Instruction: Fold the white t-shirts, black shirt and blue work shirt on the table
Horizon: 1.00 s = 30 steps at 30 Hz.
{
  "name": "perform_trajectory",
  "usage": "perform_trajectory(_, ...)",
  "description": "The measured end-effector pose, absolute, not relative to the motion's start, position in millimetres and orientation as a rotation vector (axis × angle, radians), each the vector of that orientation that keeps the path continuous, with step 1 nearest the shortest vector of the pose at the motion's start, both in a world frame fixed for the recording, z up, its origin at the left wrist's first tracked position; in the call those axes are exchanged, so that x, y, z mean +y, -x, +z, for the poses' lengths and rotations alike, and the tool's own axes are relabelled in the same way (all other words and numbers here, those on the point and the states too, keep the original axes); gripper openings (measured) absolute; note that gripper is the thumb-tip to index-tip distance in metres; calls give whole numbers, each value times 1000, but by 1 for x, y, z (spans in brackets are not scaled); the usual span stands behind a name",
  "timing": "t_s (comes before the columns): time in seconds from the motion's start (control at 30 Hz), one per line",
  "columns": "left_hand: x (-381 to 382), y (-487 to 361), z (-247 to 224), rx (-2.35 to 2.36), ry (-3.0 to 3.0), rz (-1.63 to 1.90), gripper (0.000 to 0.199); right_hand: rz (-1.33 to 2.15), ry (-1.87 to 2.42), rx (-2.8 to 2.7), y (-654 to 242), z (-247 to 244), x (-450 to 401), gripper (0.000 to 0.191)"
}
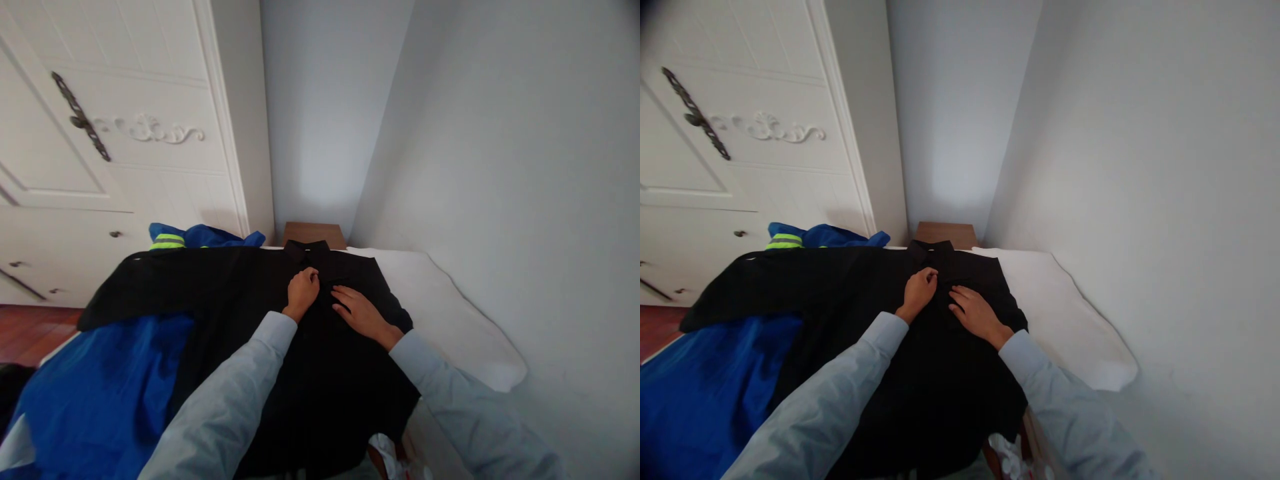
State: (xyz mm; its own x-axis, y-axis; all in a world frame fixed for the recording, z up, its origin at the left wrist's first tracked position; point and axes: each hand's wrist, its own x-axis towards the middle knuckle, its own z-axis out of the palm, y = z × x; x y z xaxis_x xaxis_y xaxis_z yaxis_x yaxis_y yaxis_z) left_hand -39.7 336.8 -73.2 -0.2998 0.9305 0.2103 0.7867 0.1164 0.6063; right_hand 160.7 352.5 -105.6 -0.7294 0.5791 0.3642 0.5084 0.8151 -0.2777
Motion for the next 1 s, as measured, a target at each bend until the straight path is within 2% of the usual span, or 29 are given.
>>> perform_trajectory(0.13, 329, 39, -71, 2049, -2033, 1114, 38, 173, 804, -2577, -159, -106, 353, 43)
perform_trajectory(0.3, 325, 38, -74, 1634, -2557, 780, 36, 231, 761, -2693, -163, -97, 352, 47)
perform_trajectory(0.43, 329, 37, -81, 1689, -2531, 621, 36, 231, 859, -2757, -175, -80, 353, 52)
perform_trajectory(0.53, 333, 37, -87, 1726, -2468, 591, 43, 174, 1013, -2746, -185, -71, 356, 58)
perform_trajectory(0.63, 335, 38, -91, 1723, -2485, 597, 46, 179, 1122, -2806, -195, -67, 355, 56)
perform_trajectory(0.87, 335, 37, -87, 1763, -2488, 687, 36, 190, 1103, -2873, -214, -69, 338, 55)
perform_trajectory(1.0, 333, 37, -84, 1765, -2473, 798, 28, 235, 1078, -2823, -217, -61, 337, 48)
